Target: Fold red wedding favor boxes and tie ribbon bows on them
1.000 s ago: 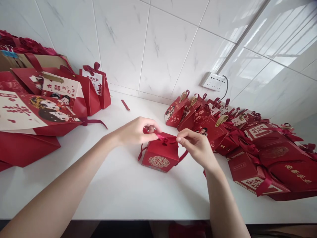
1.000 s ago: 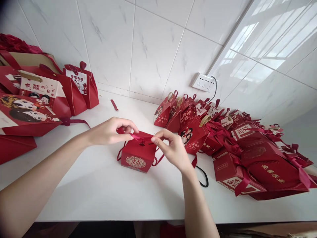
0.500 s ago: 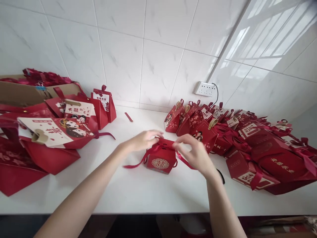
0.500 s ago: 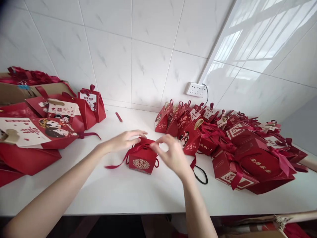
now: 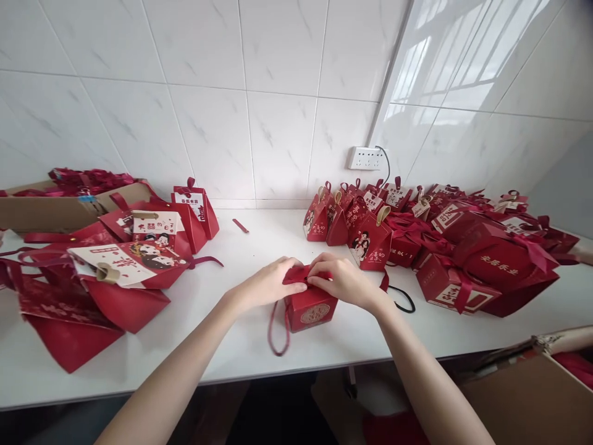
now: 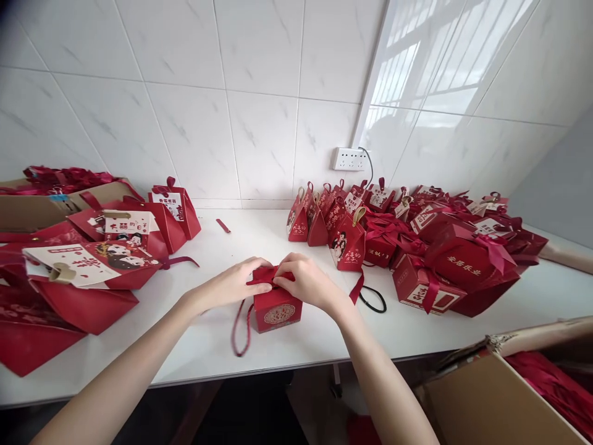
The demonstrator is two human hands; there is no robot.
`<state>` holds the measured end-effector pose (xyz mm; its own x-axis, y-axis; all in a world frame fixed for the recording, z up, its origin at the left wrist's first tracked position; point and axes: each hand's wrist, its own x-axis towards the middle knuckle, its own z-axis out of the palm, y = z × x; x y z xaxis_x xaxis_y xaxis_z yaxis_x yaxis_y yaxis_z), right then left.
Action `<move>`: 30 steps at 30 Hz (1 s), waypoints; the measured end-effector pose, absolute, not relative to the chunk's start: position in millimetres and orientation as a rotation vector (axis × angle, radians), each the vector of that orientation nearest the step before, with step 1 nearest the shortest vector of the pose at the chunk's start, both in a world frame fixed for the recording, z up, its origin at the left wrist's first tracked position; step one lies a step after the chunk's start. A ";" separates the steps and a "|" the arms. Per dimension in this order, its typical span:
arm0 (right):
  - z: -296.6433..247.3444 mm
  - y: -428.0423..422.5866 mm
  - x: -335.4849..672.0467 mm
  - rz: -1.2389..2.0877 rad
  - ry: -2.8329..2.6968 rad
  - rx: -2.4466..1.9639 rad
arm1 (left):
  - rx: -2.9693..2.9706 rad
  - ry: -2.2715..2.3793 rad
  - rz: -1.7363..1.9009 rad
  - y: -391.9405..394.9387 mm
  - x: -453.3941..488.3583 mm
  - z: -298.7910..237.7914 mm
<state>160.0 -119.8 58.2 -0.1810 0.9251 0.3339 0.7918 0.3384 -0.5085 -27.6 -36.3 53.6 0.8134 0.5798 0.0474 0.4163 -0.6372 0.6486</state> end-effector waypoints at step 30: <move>48.5 -55.5 154.1 0.392 -1.989 -1.643 | 2.206 0.866 0.606 3.2 -14.2 33.3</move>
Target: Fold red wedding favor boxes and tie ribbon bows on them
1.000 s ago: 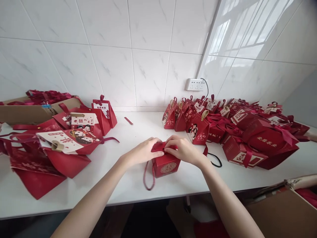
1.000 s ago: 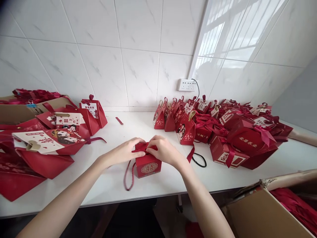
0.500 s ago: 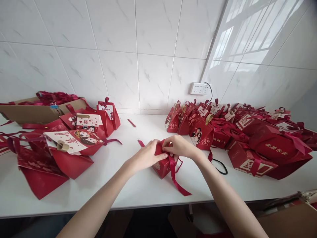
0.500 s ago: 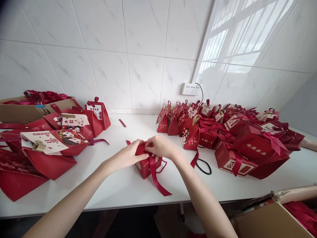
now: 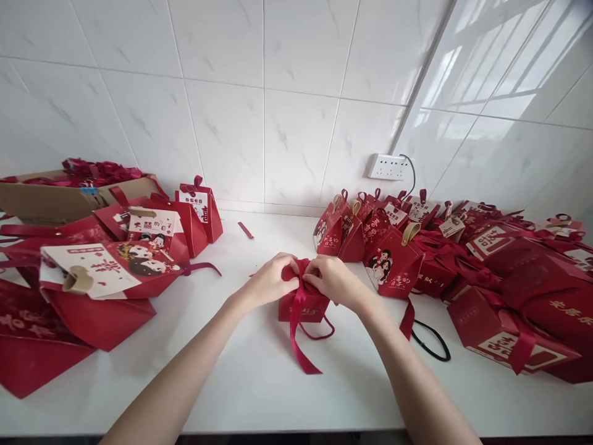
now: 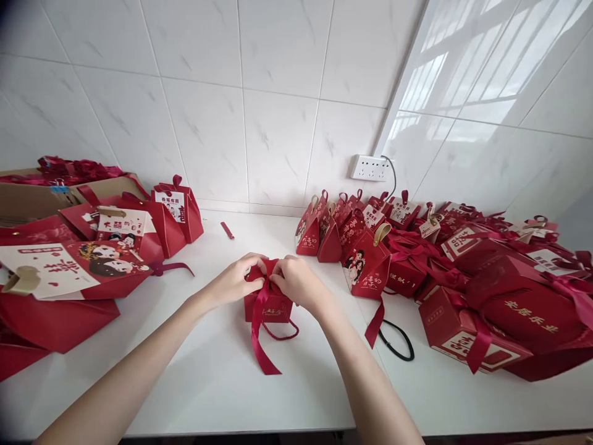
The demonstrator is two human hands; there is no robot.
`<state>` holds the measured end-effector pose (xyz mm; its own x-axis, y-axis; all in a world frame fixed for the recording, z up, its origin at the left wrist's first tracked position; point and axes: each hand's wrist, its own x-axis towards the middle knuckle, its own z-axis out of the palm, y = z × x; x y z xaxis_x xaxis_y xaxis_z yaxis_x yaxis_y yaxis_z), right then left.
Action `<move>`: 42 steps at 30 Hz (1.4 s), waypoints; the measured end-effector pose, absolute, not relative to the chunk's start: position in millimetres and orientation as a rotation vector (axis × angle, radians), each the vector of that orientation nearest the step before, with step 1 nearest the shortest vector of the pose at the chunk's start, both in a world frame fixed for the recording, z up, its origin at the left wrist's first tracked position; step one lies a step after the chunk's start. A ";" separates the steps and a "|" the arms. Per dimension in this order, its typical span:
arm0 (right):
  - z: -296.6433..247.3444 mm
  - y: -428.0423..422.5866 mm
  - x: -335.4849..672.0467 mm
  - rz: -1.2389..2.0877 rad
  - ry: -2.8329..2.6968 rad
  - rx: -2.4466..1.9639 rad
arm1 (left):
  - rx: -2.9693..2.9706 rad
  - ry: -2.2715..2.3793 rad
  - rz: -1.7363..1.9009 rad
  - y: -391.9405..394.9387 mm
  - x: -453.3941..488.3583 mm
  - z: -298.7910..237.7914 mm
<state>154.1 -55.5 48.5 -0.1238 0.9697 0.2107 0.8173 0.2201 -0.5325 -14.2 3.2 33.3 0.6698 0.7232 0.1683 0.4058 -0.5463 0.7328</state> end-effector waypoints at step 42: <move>43.0 -62.2 168.6 0.791 -1.769 -1.417 | 1.938 0.647 0.680 7.9 -4.7 26.9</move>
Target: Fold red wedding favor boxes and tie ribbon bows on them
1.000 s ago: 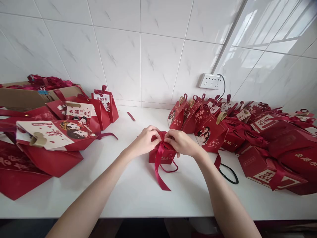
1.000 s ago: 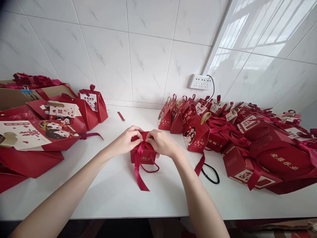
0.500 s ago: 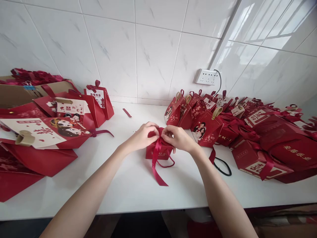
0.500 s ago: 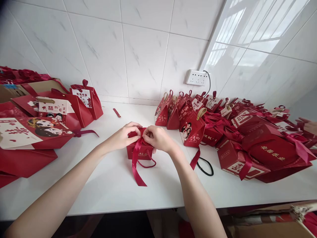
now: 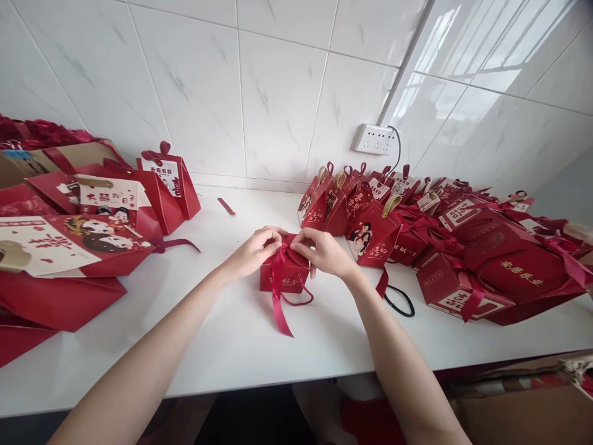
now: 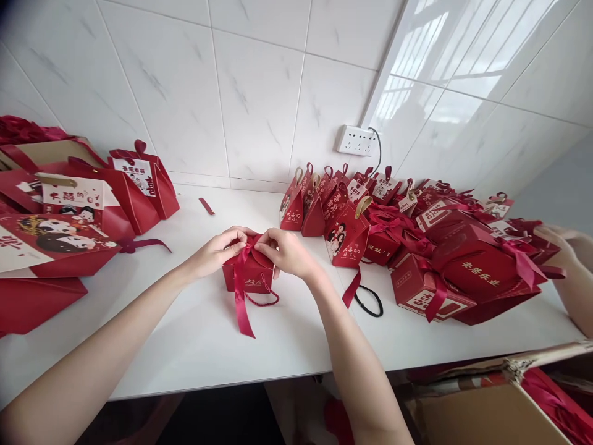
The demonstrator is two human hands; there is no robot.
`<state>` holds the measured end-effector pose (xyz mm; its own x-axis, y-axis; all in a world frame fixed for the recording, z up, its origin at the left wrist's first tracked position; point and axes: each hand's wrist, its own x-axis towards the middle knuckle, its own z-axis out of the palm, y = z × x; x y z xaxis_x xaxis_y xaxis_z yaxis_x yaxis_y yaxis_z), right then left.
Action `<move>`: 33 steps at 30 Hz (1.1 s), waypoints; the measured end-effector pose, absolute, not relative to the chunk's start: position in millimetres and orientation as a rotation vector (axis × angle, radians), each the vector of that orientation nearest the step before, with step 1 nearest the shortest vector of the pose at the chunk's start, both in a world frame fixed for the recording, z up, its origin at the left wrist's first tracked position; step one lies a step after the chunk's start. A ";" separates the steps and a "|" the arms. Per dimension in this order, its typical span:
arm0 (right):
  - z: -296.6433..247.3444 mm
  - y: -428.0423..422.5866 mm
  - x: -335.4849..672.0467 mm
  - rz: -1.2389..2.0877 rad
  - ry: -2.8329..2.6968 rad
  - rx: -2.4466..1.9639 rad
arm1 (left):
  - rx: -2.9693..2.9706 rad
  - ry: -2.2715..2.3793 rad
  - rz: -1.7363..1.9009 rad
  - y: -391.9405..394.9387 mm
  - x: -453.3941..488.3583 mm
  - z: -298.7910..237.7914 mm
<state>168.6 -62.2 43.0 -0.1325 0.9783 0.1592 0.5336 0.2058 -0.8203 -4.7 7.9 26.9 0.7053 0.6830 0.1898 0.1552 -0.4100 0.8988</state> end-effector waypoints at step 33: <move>23.4 -52.1 159.8 0.812 -1.582 -1.178 | 1.487 0.733 0.885 3.5 4.1 19.1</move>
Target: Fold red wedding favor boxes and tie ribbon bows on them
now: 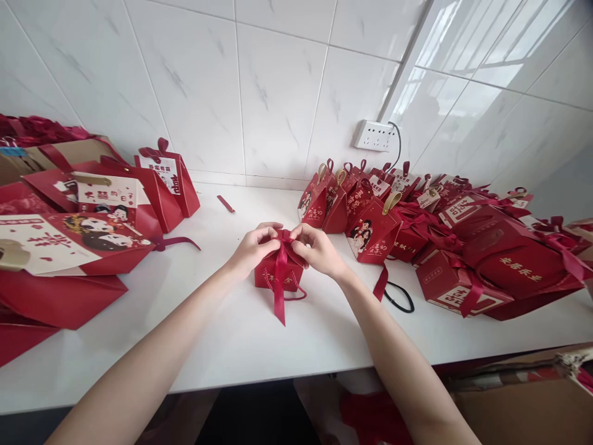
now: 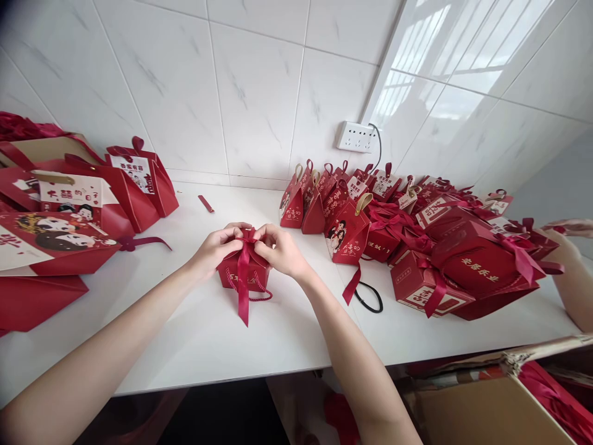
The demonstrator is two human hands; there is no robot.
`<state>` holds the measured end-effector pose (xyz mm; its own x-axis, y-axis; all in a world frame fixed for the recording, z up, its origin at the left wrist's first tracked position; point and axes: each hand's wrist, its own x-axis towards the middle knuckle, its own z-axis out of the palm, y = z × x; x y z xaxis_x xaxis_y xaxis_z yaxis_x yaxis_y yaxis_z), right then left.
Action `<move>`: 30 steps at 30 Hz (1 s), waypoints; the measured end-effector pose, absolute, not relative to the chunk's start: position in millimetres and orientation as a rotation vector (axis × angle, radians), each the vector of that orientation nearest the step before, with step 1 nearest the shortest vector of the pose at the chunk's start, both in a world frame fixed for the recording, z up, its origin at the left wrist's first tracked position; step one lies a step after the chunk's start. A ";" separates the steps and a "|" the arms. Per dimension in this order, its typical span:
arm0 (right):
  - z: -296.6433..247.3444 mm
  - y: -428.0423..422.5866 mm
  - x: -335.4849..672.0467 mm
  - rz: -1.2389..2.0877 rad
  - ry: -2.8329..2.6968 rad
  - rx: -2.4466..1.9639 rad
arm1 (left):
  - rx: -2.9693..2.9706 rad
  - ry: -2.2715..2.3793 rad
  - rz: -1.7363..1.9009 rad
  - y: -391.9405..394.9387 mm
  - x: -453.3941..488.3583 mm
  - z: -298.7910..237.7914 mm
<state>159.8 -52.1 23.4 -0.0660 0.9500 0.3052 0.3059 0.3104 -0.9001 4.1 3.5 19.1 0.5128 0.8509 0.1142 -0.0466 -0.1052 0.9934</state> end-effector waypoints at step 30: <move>55.1 -55.7 205.2 0.775 -1.031 -1.012 | 0.837 0.353 1.275 47.3 -55.4 55.5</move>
<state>205.2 -55.7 55.1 0.3389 0.8863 0.3155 -0.0568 0.3540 -0.9335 -55.4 47.3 55.5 0.2894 0.9344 0.2078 -0.6948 0.0558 0.7171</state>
